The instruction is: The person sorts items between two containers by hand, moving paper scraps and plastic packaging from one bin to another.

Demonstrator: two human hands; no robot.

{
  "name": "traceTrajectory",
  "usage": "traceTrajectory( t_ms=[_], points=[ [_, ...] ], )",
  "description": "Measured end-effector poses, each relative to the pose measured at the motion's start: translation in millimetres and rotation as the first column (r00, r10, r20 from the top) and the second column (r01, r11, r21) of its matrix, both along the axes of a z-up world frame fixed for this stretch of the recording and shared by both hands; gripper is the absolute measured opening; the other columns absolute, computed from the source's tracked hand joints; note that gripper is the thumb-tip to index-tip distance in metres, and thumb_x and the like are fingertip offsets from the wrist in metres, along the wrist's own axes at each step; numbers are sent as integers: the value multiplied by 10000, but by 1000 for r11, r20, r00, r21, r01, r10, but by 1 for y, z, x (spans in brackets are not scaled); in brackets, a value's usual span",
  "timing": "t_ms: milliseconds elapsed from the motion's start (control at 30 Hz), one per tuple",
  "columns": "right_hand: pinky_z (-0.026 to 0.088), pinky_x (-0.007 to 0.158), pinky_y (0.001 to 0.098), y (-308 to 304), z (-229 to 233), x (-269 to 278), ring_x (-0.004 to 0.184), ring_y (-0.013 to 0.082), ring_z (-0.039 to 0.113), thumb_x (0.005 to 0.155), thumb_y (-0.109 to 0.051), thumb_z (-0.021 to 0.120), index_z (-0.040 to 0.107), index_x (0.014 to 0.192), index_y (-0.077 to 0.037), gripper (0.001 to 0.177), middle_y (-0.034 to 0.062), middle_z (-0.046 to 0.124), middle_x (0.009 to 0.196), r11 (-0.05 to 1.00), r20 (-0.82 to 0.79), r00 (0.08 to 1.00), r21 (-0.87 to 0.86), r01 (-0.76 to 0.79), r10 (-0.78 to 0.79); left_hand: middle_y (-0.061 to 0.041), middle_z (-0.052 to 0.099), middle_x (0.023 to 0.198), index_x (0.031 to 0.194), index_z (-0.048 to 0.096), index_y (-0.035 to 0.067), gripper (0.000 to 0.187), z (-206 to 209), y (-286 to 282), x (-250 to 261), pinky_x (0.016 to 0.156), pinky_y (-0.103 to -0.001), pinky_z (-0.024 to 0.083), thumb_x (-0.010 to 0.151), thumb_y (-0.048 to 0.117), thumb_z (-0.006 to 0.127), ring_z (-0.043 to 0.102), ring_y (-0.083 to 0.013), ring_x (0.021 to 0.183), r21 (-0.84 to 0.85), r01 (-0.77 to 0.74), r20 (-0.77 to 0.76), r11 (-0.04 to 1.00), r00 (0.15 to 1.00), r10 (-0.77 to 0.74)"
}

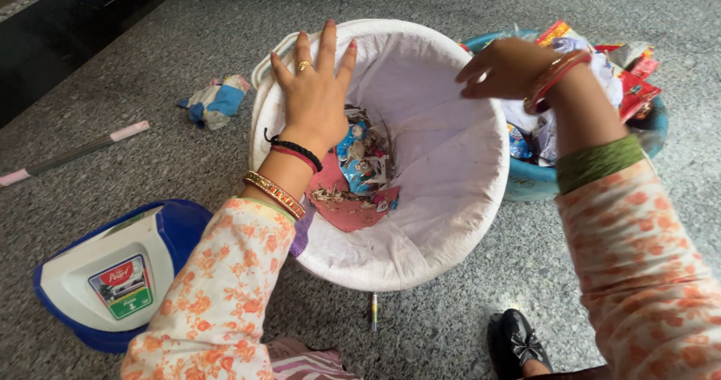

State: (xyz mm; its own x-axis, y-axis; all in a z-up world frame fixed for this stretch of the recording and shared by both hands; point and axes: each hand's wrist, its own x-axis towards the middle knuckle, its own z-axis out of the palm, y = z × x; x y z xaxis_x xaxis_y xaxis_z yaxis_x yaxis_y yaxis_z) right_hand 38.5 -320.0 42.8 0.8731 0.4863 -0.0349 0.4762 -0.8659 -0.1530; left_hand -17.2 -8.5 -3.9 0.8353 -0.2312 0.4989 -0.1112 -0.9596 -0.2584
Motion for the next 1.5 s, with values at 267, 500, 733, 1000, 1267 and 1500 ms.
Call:
traceTrajectory(
  t_ms=[267,500,733,1000,1267,1500],
  points=[
    [536,974,397,84,-98,34,1062,305,719,821,-357,736,756,1196,-129,439,101,773,1121,971,-99,969,-56,-233,227,-119,173,1657,1565,441,272,894,0,1,-7,1094,-780,205,735,123,737,263,-466,1474,-26,30,15,999,999,-30],
    [516,1023,436,154,-185,54,1209,352,632,818,-320,745,738,1238,-154,452,154,660,1290,920,-44,946,-221,-323,321,-112,159,1667,1556,446,273,874,-4,5,-7,1101,-787,218,750,123,748,271,-464,1476,-46,51,60,998,997,-48],
    [484,1016,482,200,-261,95,1258,361,563,785,-268,768,634,1360,-211,593,168,519,1454,918,-76,962,-286,-274,264,-93,149,1660,1554,423,295,937,2,10,-6,1114,-781,225,698,158,779,270,-448,1483,-81,44,12,996,999,-43],
    [482,1023,499,236,-311,118,1280,361,565,876,-279,656,530,1441,-191,586,173,519,1475,941,-78,982,-281,-187,172,-74,157,1667,1557,416,304,937,1,9,-16,1116,-780,260,702,176,778,287,-432,1490,-76,85,32,993,996,-83],
    [480,1031,515,242,-333,129,1302,362,567,967,-290,544,426,1523,-172,580,178,519,1495,962,-67,993,-248,-115,101,-77,160,1665,1551,427,283,942,2,16,-19,1126,-789,234,688,159,784,276,-443,1491,-112,117,34,987,993,-114],
    [478,1037,530,242,-363,143,1322,362,569,1047,-300,446,336,1594,-155,577,182,518,1513,964,-82,996,-258,-61,41,-78,163,1668,1551,426,279,958,5,24,-20,1138,-785,225,682,163,813,265,-449,1498,-123,122,39,985,992,-118]
  ],
)
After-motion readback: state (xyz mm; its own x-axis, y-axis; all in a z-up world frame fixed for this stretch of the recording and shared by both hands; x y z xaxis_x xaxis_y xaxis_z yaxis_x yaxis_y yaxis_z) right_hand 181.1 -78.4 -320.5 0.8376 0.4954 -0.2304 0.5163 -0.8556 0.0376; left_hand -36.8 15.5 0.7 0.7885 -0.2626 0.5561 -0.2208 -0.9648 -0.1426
